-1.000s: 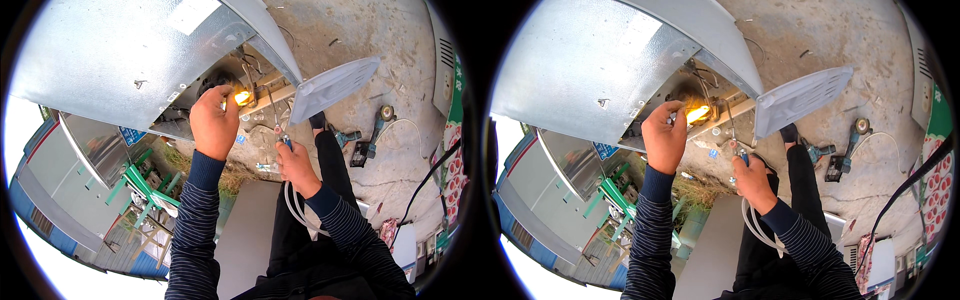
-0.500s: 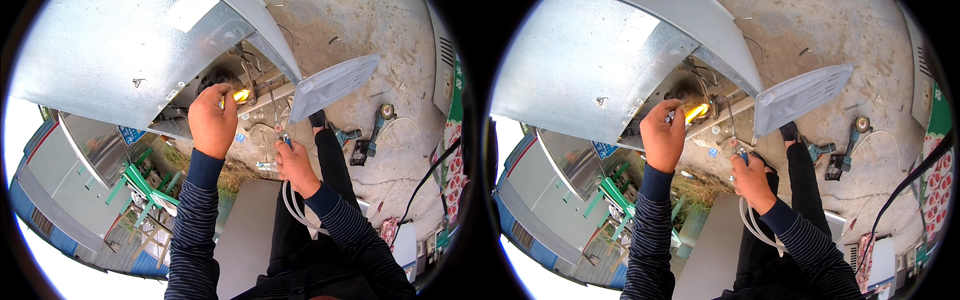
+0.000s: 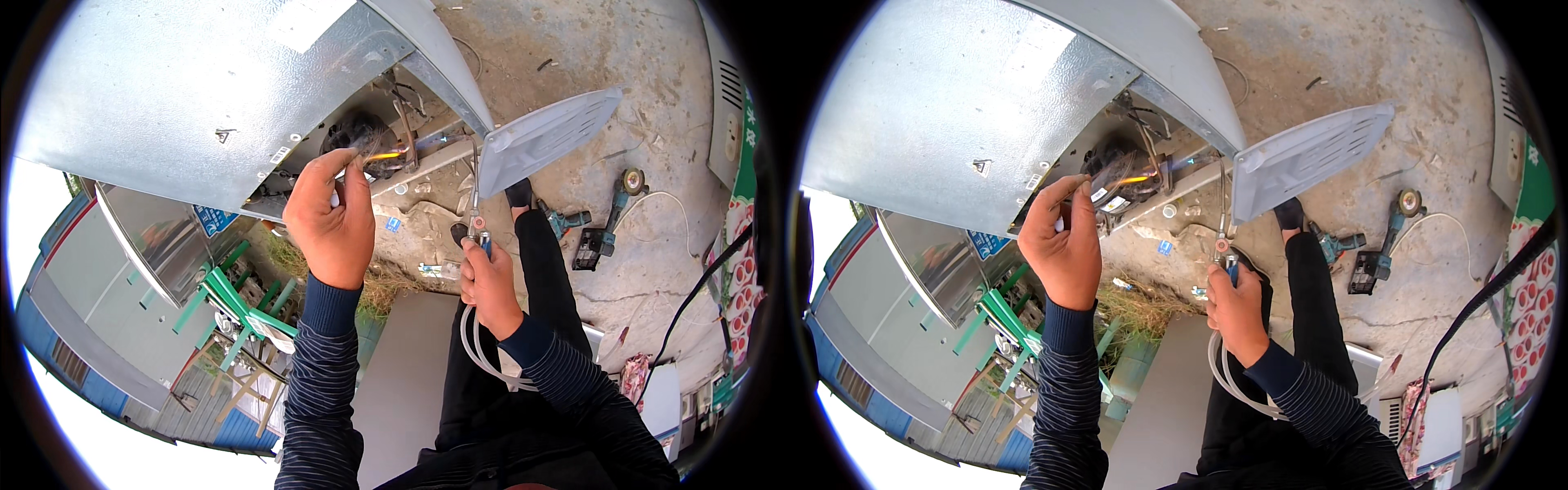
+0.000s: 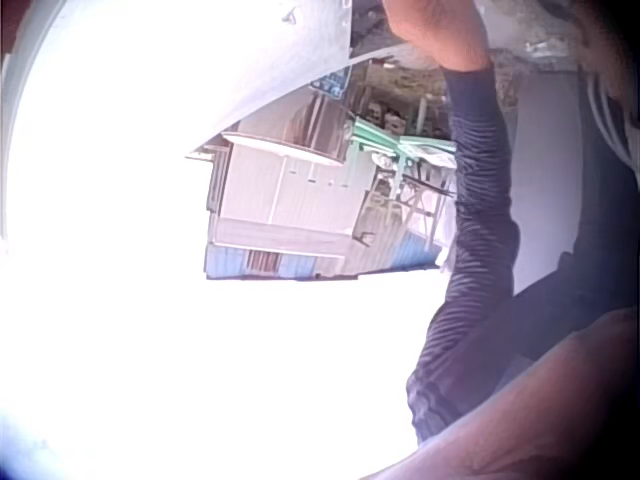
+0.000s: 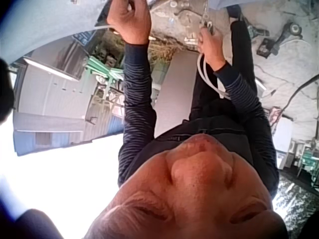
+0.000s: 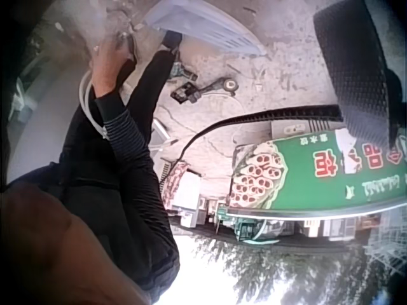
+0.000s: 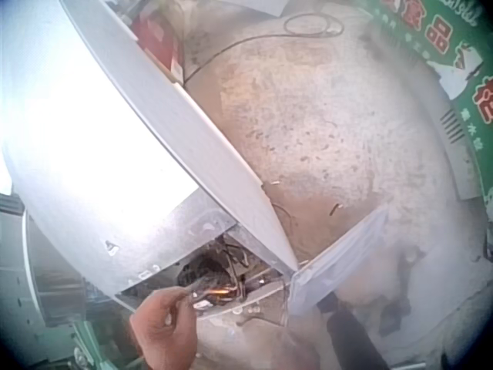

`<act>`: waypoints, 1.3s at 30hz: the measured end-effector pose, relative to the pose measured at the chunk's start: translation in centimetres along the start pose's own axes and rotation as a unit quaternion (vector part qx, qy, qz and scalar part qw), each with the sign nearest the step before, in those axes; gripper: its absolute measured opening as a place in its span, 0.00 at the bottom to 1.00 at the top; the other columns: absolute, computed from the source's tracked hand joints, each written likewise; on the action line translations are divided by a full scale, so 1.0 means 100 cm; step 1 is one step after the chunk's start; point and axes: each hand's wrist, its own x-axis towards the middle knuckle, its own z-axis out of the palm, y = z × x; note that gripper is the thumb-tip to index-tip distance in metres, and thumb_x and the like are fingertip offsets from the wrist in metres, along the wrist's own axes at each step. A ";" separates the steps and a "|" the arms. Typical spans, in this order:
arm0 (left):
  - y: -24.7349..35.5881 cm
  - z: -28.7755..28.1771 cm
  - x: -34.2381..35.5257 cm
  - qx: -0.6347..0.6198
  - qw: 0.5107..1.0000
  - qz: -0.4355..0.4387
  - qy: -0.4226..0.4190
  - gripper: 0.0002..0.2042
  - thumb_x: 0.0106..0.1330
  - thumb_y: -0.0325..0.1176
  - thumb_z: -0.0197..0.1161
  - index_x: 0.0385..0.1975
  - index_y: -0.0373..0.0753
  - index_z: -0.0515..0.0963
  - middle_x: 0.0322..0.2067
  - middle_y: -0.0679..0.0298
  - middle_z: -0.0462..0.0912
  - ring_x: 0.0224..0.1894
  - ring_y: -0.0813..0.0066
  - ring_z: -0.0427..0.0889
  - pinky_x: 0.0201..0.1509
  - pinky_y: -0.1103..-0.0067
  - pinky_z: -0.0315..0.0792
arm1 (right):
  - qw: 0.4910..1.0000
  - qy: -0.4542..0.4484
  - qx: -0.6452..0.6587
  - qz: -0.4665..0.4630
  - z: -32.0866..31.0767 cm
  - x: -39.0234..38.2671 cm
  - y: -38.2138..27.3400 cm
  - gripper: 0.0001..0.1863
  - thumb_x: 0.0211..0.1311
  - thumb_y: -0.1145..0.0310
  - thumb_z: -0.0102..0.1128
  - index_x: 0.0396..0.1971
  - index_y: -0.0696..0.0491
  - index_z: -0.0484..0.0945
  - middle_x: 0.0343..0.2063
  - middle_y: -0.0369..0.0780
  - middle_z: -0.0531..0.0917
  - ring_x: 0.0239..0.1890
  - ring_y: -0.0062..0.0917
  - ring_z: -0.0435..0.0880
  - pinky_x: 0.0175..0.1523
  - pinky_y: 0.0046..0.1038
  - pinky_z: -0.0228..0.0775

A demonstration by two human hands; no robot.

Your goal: The person uses a handheld blowtorch to heat a metal component inside an open appliance unit. They apply a soldering rod to the heated area to join or repair the metal, then briefly use a spray can on the component before continuing to heat it.

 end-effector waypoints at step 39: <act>-0.076 -0.080 -0.492 -0.286 0.904 -0.217 -0.232 0.28 0.76 0.34 0.58 0.73 0.29 0.64 0.65 0.51 0.78 0.39 0.72 0.78 0.46 0.78 0.75 | 0.914 0.205 -0.115 -0.332 -0.185 -0.153 0.039 0.40 0.63 0.25 0.59 0.46 0.54 0.79 0.16 0.24 0.61 0.15 0.09 0.57 0.20 0.17 0.47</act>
